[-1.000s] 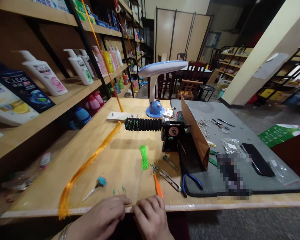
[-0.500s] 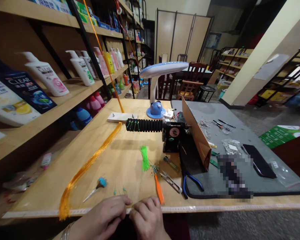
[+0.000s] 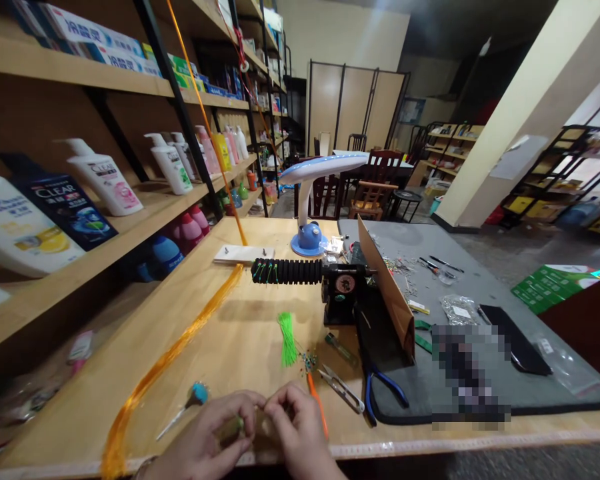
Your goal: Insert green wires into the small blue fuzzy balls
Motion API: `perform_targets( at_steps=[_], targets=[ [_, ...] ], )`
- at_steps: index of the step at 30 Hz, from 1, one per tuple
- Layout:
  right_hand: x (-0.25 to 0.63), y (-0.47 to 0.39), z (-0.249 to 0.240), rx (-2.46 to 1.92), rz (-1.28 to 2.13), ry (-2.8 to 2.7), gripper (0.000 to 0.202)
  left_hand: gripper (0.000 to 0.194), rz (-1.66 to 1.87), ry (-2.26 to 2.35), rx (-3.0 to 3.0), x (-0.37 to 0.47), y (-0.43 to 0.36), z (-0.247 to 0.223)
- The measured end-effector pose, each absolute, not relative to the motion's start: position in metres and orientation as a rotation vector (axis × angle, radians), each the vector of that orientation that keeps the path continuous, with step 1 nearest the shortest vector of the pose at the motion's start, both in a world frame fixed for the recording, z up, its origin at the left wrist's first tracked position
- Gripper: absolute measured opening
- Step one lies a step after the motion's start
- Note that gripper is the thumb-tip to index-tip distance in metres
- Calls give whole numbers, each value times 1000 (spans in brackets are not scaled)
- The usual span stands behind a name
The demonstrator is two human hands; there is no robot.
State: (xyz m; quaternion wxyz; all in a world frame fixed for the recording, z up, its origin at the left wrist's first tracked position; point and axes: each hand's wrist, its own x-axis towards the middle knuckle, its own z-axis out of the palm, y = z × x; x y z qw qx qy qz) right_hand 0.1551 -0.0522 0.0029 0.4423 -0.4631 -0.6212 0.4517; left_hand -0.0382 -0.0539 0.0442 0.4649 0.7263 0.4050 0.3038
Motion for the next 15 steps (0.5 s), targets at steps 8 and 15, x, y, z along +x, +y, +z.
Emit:
perform_targets(
  at_steps=[8, 15],
  targets=[
    [156, -14, 15, -1130, 1419, -1107, 50, 19, 1012, 950, 1193, -17, -36, 22],
    [145, -1, -21, -1031, 1486, -792, 55, 24, 1152, 855, 747, -12, -28, 38]
  ],
)
